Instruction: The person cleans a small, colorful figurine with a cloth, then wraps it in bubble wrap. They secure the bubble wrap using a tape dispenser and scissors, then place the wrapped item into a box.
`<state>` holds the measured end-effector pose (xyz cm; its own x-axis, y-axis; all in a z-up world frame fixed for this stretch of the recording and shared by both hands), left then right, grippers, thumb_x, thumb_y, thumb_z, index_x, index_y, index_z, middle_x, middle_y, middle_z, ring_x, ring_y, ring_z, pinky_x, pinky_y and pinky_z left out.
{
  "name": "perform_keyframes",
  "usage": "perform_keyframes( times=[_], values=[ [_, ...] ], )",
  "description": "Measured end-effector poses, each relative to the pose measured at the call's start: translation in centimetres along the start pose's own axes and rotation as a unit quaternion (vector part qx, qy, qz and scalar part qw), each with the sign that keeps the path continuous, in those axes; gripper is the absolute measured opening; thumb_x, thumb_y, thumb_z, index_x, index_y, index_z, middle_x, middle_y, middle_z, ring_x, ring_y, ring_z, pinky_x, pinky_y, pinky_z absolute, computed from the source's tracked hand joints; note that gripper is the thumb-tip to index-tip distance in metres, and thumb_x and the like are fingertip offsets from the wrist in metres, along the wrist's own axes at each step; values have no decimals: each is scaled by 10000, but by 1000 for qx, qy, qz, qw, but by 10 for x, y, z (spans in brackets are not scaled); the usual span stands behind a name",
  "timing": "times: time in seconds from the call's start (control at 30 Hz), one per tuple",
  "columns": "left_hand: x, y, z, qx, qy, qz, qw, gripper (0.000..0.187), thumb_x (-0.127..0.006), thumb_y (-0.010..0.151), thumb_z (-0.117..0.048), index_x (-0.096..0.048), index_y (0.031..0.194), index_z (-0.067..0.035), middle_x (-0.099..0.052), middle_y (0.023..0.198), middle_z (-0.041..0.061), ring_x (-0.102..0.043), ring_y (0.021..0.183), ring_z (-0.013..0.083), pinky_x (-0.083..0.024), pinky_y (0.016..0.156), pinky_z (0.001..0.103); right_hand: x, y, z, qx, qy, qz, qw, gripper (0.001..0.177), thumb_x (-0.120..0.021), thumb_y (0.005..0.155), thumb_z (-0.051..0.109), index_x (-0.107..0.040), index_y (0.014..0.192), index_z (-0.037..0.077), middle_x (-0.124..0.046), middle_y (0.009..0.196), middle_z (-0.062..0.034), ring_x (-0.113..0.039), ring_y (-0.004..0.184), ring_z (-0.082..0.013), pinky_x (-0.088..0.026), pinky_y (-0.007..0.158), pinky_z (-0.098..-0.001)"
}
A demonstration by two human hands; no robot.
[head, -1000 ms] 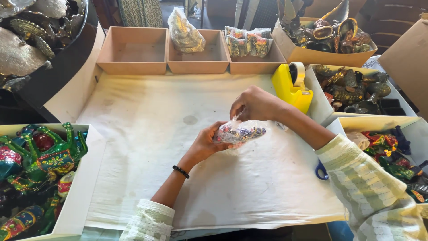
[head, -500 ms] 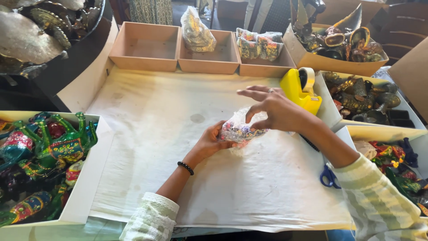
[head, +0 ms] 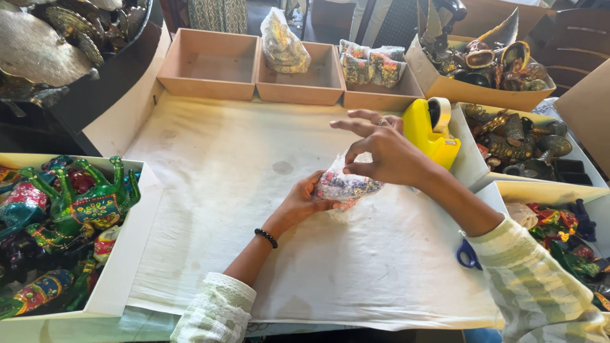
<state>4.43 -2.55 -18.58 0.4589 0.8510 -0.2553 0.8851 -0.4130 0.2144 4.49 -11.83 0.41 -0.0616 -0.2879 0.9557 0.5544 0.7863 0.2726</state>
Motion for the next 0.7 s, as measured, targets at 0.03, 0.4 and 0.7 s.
perform_keyframes(
  times=[0.03,0.4,0.7],
  values=[
    [1,1,-1,-4,15,-4,1000,689,-843,813,-44,-522,1419,12,-677,1244,43,-647,1127,108,-540,1010,298,-1,0,-2,-7,8,5,1000,126,-852,767,345,-848,834,239,-548,1521,5,-372,1473,-318,-231,1093,-618],
    [1,0,-1,-7,20,2,1000,691,-850,808,-51,-526,1416,7,-685,1247,45,-644,1134,109,-541,1018,301,-8,-5,-10,-44,-36,70,996,396,-899,633,442,-821,972,254,-510,1518,0,-334,1461,-328,-239,1065,-636],
    [3,3,5,1,22,-8,1000,700,-844,808,-51,-513,1420,22,-678,1256,50,-646,1130,118,-542,1012,307,-13,-7,-17,-58,-44,87,994,318,-902,648,379,-821,916,229,-554,1462,10,-358,1447,-311,-248,1072,-638]
  ],
)
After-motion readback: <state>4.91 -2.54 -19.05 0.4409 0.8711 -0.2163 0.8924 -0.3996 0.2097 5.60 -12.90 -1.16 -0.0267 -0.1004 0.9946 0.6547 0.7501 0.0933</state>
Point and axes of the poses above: each hand's wrist, its own y-axis towards the middle knuckle, its own x-axis out of the back of the hand, z = x × y, the point moved 9 cm from there along y, towards the middle knuckle
